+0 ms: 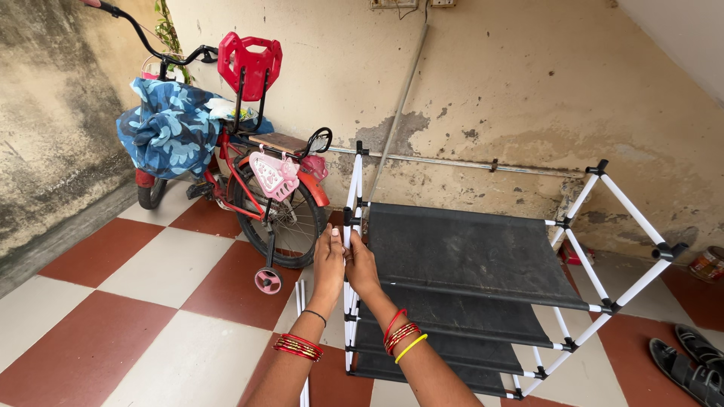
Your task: The person assembles a multi-tiered shoe rack by hand, sliding white poles through fabric shelves and connecting the frame using black plastic joints.
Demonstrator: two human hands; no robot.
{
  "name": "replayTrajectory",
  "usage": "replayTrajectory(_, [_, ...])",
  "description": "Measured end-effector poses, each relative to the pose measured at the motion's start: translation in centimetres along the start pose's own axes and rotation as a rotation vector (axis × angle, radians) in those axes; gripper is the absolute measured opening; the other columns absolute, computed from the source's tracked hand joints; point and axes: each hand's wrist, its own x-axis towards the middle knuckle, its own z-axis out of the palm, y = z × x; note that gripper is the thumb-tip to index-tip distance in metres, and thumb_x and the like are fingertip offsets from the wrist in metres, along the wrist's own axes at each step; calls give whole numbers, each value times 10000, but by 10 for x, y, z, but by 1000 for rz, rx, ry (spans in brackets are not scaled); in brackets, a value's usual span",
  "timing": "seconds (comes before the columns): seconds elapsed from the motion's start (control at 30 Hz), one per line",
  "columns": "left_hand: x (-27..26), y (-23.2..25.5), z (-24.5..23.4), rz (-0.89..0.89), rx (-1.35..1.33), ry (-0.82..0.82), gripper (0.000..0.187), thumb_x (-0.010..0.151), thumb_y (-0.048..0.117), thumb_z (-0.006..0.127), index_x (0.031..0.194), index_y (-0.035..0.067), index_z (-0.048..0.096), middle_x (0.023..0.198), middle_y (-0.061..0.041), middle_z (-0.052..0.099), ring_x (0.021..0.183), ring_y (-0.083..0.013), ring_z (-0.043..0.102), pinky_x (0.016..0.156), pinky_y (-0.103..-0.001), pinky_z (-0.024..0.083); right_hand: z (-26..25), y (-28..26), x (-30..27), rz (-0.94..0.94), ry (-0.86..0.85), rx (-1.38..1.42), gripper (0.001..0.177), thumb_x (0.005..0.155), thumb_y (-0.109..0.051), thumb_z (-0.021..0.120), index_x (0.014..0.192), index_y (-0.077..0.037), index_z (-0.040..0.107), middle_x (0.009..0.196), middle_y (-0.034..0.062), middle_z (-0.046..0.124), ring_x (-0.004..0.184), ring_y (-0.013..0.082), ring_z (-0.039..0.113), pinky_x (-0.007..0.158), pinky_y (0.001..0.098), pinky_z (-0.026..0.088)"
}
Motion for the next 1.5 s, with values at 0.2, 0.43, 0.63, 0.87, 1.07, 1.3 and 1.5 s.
replayTrajectory(0.2, [13, -3, 12, -237, -248, -70, 665, 1101, 560, 389, 1319, -8, 657, 1023, -140, 619, 875, -218, 507, 775, -363, 446, -22, -8, -16, -35, -9, 17, 407, 952, 19, 602, 1331, -102, 517, 1121, 136, 725, 1015, 264, 720, 810, 395, 556])
replayTrajectory(0.43, [64, -35, 24, -323, -400, -173, 592, 1062, 568, 388, 1165, 63, 679, 1095, -62, 714, 924, -155, 639, 871, -355, 489, -44, -17, -13, 21, 140, 181, 417, 887, -61, 650, 1214, -21, 394, 1053, 108, 649, 891, 188, 696, 766, 335, 574])
replayTrajectory(0.63, [71, -15, 21, -515, -410, -262, 488, 1052, 526, 378, 1100, 140, 672, 1040, -47, 702, 893, -176, 644, 849, -361, 514, -51, -48, 12, 52, 250, 431, 335, 980, -297, 614, 1145, -25, 509, 1028, 93, 682, 900, 141, 665, 727, 299, 546])
replayTrajectory(0.87, [82, -18, 24, -454, -530, -306, 249, 1001, 337, 600, 1078, 106, 651, 964, -47, 671, 862, -181, 652, 785, -362, 559, -38, -76, 22, 118, 270, 298, 339, 902, -332, 742, 1018, -40, 615, 968, 56, 628, 857, 131, 599, 741, 273, 512])
replayTrajectory(1.07, [79, -5, 23, -486, -446, -292, 273, 981, 367, 635, 1044, 103, 656, 953, -62, 667, 826, -192, 642, 738, -370, 561, -35, -69, 21, 228, 229, 463, 300, 903, -349, 729, 951, -80, 606, 898, 25, 597, 771, 109, 530, 680, 281, 481])
replayTrajectory(1.3, [93, -5, 27, -533, -444, -351, 266, 991, 349, 597, 1009, 91, 660, 896, -51, 661, 802, -185, 651, 712, -405, 594, -33, -62, 18, 119, 209, 450, 277, 918, -350, 715, 945, -128, 553, 869, -20, 589, 761, 79, 515, 677, 256, 470])
replayTrajectory(1.5, [102, -12, 32, -517, -391, -380, 307, 1006, 382, 572, 969, 102, 690, 852, -58, 666, 738, -197, 624, 663, -385, 552, -31, -55, 25, 129, 207, 438, 258, 928, -309, 724, 924, -123, 546, 816, -22, 572, 735, 79, 507, 658, 262, 475])
